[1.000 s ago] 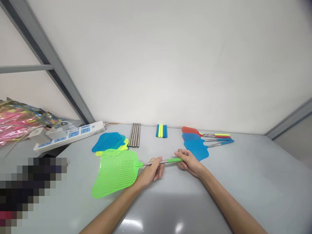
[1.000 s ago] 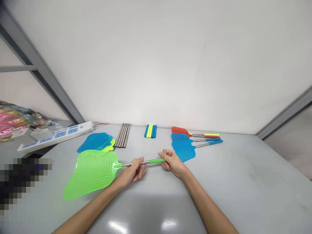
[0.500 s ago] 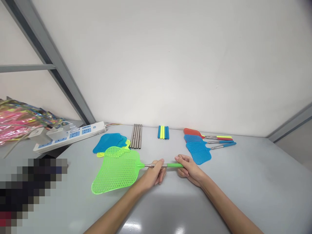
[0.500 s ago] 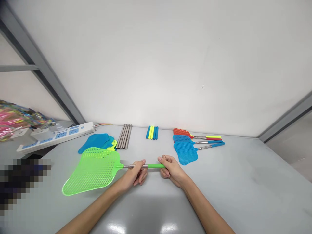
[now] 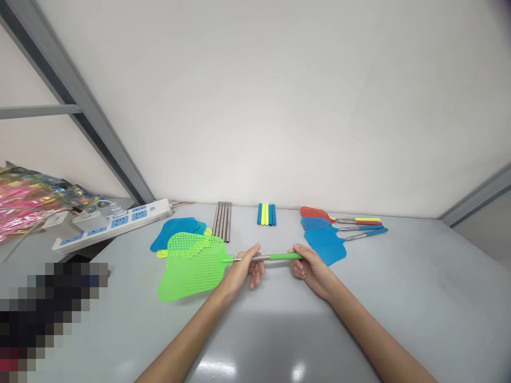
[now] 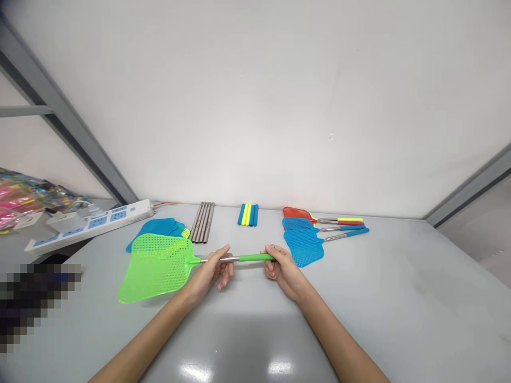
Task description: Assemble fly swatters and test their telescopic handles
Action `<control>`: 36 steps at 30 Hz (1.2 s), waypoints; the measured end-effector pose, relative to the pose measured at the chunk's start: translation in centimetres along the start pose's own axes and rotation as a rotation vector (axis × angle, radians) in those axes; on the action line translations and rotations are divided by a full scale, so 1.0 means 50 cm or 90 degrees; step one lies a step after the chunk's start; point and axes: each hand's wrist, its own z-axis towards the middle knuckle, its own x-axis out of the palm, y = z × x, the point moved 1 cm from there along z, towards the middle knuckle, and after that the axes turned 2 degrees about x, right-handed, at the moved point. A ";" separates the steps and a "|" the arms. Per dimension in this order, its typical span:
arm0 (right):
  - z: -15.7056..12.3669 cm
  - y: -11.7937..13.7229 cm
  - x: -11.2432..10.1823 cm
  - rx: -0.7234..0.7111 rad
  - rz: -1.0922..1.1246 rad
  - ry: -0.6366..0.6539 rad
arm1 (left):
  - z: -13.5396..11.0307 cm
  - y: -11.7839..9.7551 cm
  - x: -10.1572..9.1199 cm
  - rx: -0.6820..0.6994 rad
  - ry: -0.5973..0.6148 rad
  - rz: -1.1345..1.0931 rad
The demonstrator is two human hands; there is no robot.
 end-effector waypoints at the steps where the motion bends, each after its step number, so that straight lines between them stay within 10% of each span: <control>1: 0.002 0.002 -0.003 -0.006 0.006 -0.008 | 0.000 -0.003 -0.002 0.006 -0.019 -0.020; 17: -0.004 -0.002 0.012 -0.046 0.080 0.005 | -0.013 -0.007 0.001 0.171 -0.170 -0.175; 28: 0.000 -0.001 -0.009 -0.044 0.013 0.044 | -0.007 0.013 0.016 0.190 -0.109 -0.116; 36: -0.020 -0.021 0.046 -0.022 -0.044 0.235 | -0.012 0.031 0.068 0.122 -0.038 -0.105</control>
